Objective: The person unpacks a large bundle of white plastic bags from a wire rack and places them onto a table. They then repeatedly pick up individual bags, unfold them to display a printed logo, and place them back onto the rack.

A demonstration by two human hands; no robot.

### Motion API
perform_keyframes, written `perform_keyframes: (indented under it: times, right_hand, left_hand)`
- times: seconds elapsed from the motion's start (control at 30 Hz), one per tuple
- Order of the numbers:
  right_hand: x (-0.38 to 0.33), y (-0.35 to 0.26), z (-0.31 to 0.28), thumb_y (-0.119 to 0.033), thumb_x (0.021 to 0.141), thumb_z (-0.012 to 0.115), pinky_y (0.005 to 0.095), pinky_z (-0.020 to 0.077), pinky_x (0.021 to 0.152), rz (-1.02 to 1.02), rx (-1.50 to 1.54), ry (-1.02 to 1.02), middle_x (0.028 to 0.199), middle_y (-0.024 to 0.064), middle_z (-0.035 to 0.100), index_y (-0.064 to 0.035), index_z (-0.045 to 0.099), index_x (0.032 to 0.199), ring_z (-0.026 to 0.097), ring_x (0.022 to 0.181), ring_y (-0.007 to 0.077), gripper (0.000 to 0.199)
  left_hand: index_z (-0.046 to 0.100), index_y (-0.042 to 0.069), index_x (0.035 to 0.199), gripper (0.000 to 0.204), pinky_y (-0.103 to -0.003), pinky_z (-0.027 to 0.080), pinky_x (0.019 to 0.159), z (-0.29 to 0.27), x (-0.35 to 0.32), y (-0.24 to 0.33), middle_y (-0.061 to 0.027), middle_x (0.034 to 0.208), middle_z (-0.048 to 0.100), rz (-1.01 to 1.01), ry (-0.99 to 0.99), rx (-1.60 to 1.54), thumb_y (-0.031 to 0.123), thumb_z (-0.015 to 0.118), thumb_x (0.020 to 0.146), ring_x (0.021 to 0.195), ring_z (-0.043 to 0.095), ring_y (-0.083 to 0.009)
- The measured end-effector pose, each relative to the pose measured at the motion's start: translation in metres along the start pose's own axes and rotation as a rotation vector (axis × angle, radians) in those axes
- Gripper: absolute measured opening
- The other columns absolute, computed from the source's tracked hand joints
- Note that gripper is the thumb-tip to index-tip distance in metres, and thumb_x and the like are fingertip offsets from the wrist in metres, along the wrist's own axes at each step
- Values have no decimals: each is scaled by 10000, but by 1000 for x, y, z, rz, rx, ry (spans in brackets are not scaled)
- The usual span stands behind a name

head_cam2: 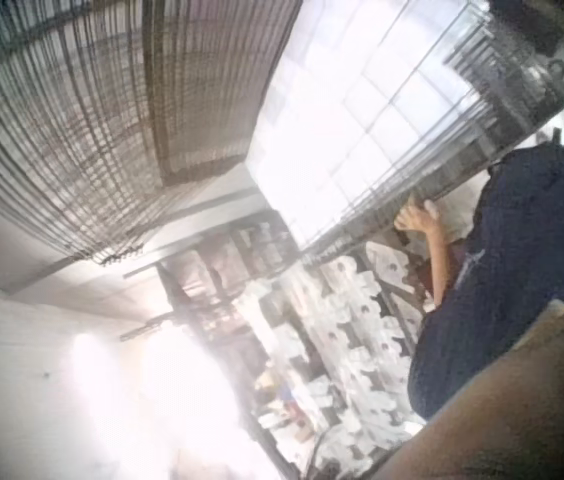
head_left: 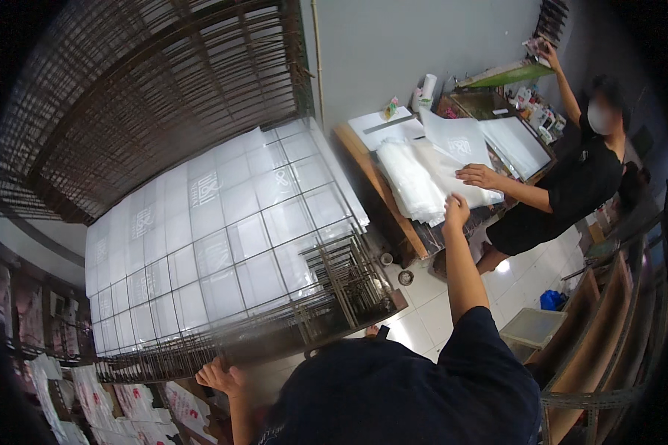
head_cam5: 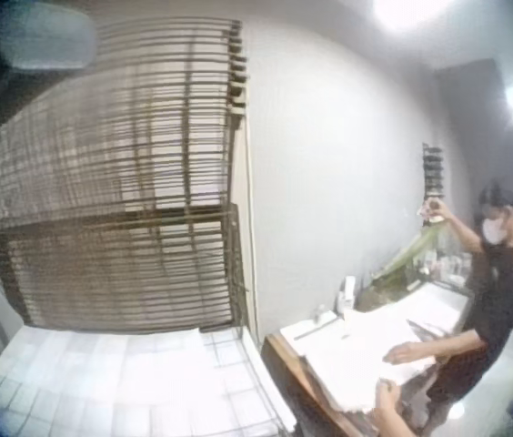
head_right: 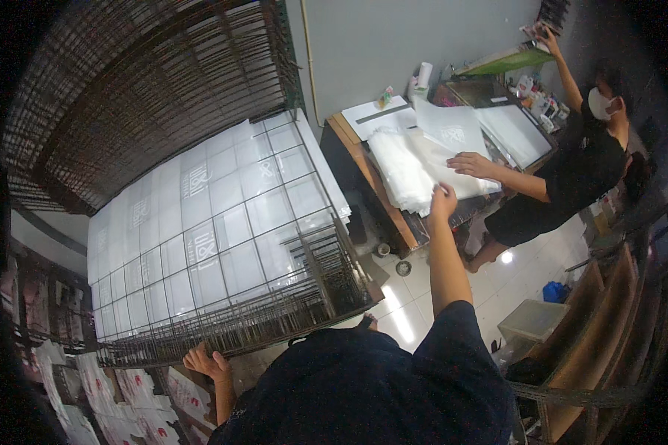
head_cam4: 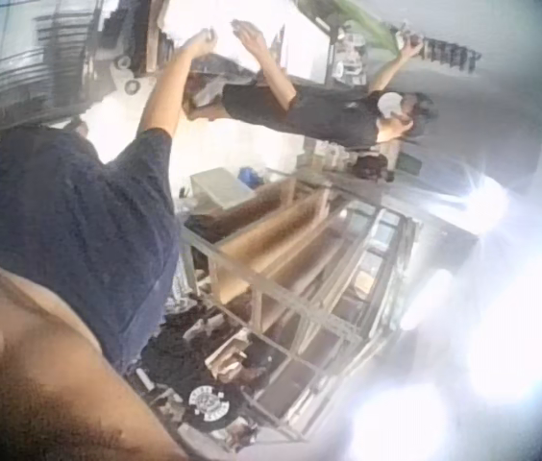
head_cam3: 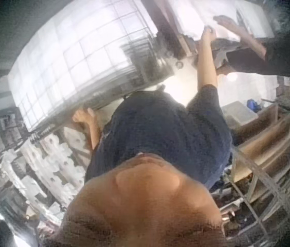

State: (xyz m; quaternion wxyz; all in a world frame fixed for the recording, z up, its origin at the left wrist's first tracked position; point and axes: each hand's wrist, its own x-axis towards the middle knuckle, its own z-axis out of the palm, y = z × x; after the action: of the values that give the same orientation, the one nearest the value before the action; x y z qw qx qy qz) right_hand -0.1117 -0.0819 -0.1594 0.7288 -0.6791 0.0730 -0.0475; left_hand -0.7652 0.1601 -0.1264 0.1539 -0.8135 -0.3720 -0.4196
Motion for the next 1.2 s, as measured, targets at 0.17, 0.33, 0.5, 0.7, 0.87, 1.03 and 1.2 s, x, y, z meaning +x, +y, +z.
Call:
perform_keyframes:
  times: [0.17,0.33,0.5,0.7,0.87,1.03,1.2]
  right_hand:
    - [83,139,-62,-171,828,631,305,457,622,355,-34,299,939,66,625,-120,534,1209,565,791,136,397]
    - [67,104,-30,-407,851,588,405,403,940,78,-224,214,1212,175,565,-104,396,1390,526,1138,330,647]
    - [66,42,-2,-674,824,453,503,346,1001,156,-960,-90,1334,150,504,-312,410,1394,445,1238,372,677]
    - [87,41,9,-701,770,501,545,311,1022,137,-1149,-137,1367,163,463,-298,520,1311,405,1266,381,675]
    - [127,101,0,-752,682,555,608,270,1026,373,-1142,198,1475,299,123,-313,324,1434,241,1310,508,900]
    - [157,154,-41,-243,673,717,426,447,961,316,-433,354,1192,227,571,-55,464,1281,576,1070,381,684]
    - [178,152,-57,-169,672,643,424,460,922,312,-253,342,1170,246,587,53,551,1169,581,1056,389,552]
  left_hand:
    - [587,25,902,514,-409,306,781,0,0,-1,-113,749,481,-39,-75,47,489,364,908,706,426,-285]
    - [581,-2,945,464,-433,333,822,-20,21,23,-152,810,522,-141,-224,85,425,402,917,802,465,-336]
    - [566,-4,918,418,-443,339,813,-32,22,29,-155,823,523,-218,-306,135,384,410,931,804,459,-329]
    - [581,37,907,366,-444,348,766,-31,35,47,-158,811,545,-282,-320,168,379,452,909,805,471,-352]
    - [600,45,933,301,-443,359,782,-29,40,54,-152,857,564,-376,-299,115,326,588,825,843,481,-351]
    - [583,34,903,305,-416,346,785,-38,42,65,-123,806,544,-361,-204,109,328,594,820,799,462,-314]
    - [584,30,894,345,-400,337,799,-36,37,62,-110,794,548,-352,-173,96,366,582,815,779,454,-301]
